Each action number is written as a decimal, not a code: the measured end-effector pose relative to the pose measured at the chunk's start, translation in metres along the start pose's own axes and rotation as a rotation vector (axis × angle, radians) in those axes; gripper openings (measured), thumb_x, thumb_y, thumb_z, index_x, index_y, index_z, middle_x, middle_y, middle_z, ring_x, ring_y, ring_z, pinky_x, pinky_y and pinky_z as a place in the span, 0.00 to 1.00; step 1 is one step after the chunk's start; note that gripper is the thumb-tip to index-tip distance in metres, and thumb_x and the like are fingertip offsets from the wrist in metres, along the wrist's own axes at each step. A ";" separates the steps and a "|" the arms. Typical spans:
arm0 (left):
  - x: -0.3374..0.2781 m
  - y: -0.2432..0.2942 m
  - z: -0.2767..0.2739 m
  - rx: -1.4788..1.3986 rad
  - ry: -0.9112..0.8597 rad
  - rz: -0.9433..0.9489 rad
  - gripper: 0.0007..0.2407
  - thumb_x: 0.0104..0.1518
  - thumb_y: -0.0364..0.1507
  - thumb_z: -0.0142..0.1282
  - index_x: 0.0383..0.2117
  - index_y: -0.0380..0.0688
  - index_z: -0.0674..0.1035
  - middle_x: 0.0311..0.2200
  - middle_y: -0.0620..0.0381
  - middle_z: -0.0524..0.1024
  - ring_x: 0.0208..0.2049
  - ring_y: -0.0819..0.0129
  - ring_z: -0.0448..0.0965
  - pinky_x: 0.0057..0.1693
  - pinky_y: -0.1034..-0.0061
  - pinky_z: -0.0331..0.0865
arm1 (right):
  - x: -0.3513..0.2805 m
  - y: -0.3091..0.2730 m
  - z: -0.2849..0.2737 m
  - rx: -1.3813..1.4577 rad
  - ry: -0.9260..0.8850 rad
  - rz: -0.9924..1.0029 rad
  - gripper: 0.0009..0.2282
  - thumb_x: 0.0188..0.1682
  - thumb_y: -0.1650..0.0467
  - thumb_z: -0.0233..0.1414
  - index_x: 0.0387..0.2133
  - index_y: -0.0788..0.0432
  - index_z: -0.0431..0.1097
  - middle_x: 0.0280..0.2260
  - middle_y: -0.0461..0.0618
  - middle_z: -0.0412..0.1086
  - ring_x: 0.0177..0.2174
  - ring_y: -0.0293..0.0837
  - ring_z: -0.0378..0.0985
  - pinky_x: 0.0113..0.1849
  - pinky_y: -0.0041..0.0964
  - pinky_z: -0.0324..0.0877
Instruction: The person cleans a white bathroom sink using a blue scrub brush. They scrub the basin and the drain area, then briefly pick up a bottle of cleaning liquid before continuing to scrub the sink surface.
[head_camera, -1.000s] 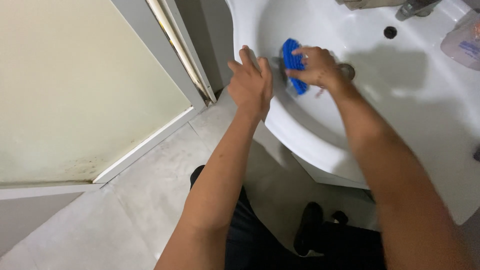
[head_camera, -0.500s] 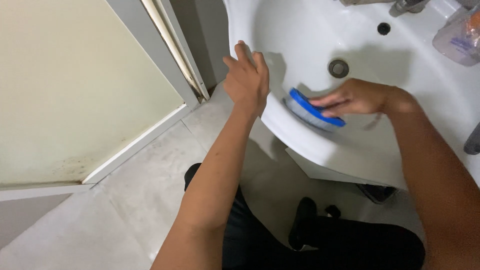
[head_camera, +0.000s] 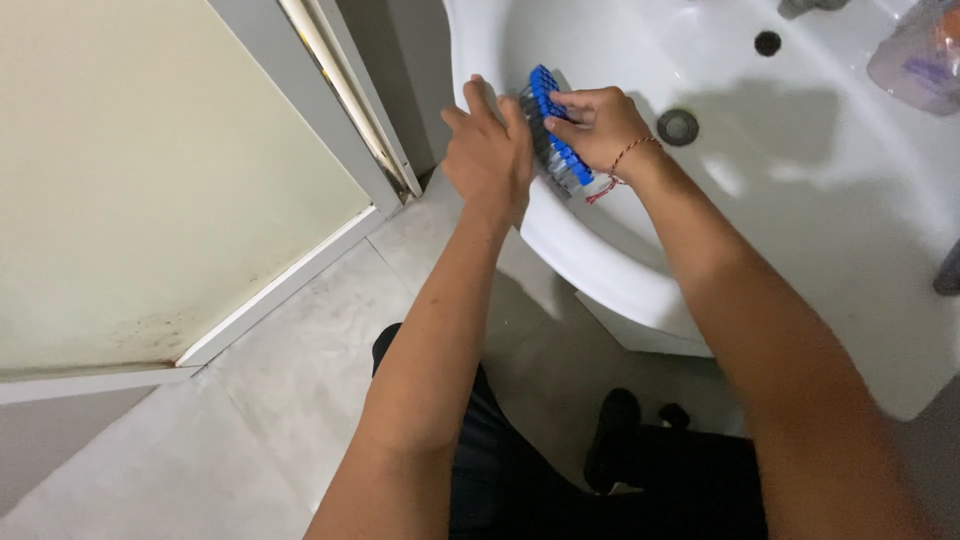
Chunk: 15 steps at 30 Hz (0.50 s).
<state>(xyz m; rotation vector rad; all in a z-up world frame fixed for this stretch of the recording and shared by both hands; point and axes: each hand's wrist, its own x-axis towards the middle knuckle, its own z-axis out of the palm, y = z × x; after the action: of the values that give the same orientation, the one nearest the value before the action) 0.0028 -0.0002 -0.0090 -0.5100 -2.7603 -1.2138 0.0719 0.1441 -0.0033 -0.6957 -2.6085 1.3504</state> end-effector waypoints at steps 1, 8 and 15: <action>0.000 -0.002 0.001 0.003 -0.007 0.005 0.22 0.63 0.43 0.31 0.58 0.45 0.64 0.35 0.48 0.70 0.17 0.62 0.76 0.24 0.71 0.72 | -0.009 -0.008 -0.005 0.005 0.005 0.006 0.20 0.49 0.72 0.58 0.56 0.60 0.69 0.50 0.69 0.71 0.45 0.49 0.82 0.42 0.32 0.79; 0.000 0.004 -0.007 -0.043 -0.075 -0.063 0.23 0.62 0.44 0.32 0.60 0.49 0.64 0.39 0.46 0.70 0.25 0.53 0.81 0.33 0.64 0.75 | -0.082 -0.023 -0.075 -0.189 -0.501 -0.086 0.24 0.47 0.71 0.55 0.59 0.53 0.65 0.47 0.57 0.76 0.33 0.44 0.85 0.36 0.32 0.81; -0.001 0.002 -0.005 -0.041 -0.052 -0.039 0.22 0.63 0.42 0.34 0.60 0.47 0.65 0.39 0.47 0.69 0.22 0.56 0.79 0.33 0.65 0.74 | -0.127 -0.019 -0.129 -0.647 -0.674 0.540 0.22 0.49 0.57 0.51 0.60 0.23 0.66 0.59 0.45 0.70 0.54 0.45 0.80 0.60 0.52 0.69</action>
<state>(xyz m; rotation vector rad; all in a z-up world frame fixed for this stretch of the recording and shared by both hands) 0.0039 -0.0029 -0.0045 -0.5008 -2.8066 -1.2859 0.2186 0.1732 0.1008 -1.2881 -3.6618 0.9044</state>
